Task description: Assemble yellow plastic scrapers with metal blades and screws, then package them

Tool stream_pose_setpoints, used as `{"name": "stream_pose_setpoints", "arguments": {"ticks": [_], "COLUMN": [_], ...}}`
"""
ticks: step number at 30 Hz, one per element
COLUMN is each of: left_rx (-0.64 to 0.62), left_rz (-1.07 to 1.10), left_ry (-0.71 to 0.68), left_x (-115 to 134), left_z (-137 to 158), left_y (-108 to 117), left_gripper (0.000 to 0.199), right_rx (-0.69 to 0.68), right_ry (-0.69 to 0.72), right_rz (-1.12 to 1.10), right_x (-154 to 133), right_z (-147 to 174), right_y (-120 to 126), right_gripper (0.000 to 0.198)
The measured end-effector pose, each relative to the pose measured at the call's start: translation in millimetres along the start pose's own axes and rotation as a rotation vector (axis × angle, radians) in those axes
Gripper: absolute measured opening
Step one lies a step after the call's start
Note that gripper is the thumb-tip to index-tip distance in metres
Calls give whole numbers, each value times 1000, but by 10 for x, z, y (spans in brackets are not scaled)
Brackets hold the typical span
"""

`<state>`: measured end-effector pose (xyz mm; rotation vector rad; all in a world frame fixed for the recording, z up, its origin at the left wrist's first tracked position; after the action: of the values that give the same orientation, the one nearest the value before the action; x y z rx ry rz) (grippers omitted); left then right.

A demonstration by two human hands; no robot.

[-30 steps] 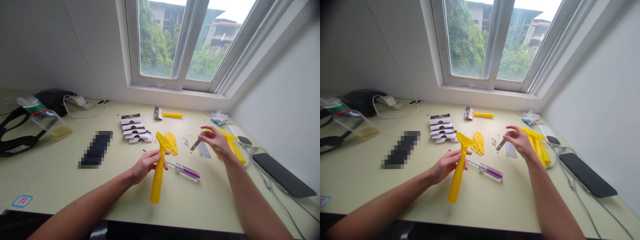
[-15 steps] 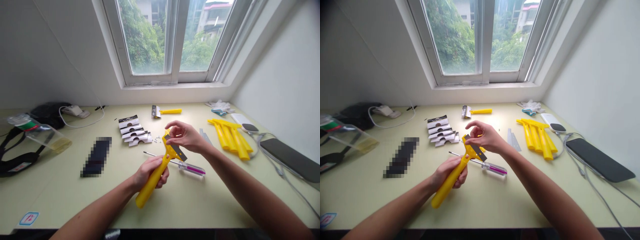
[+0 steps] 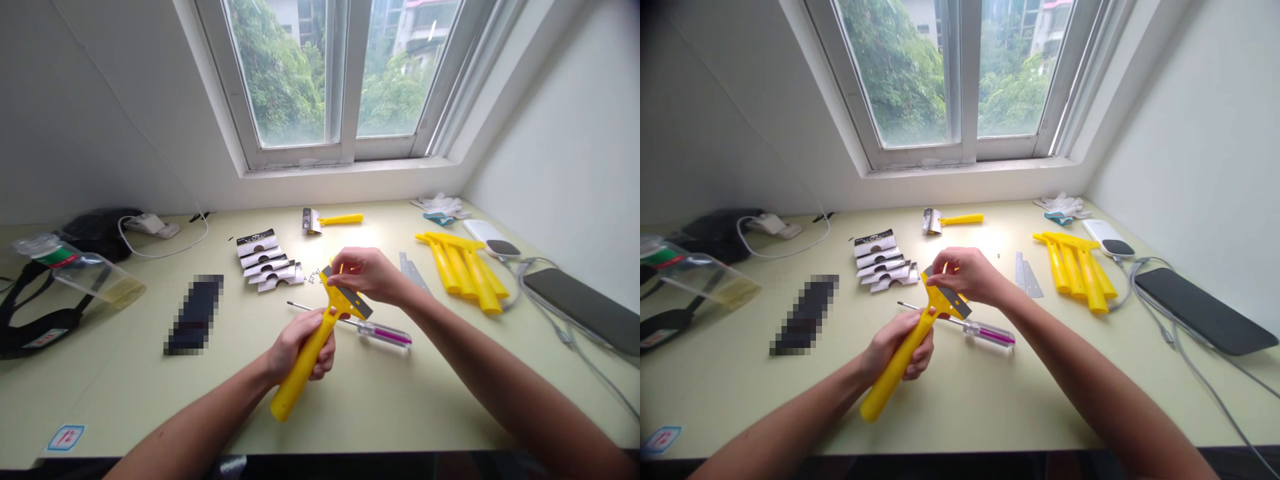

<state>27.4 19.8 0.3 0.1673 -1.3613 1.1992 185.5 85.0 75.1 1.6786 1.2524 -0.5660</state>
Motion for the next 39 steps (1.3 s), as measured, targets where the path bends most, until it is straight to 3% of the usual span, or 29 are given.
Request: {"name": "stream_pose_setpoints", "arguments": {"ticks": [4, 10, 15, 22, 24, 30, 39], "left_rx": [28, 69, 124, 96, 94, 86, 136], "left_rz": [48, 57, 71, 45, 40, 16, 92], "left_ry": [-26, -92, -132, -144, -150, -149, -53], "left_x": [40, 64, 36, 29, 28, 20, -1], "left_z": [15, 10, -7, 5, 5, 8, -26], "left_y": [9, 20, 33, 22, 24, 28, 34], "left_gripper": [37, 39, 39, 38, 38, 36, 38], "right_rx": [-42, -110, -69, -126, -132, -113, -147], "right_ry": [105, -98, -153, -288, -284, -144, -156], "right_rz": [73, 110, 170, -91, -100, 155, 262], "right_x": [-84, -90, -70, -63, -65, -80, -56], "right_z": [19, 40, 35, 18, 21, 24, 41], "right_y": [20, 40, 61, 92, 81, 76, 22], "right_gripper": [14, 27, 20, 28, 29, 24, 18]}}
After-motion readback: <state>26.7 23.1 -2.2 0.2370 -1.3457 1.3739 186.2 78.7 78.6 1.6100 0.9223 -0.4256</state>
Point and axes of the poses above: each hand's wrist, its own z-axis away from the middle knuckle, its own y-axis out of the back of the hand, x = y × z, the point moved 4 cm from there along -z, towards the middle knuckle, and after that the axes turned 15 degrees about x, right-handed, at the moved point
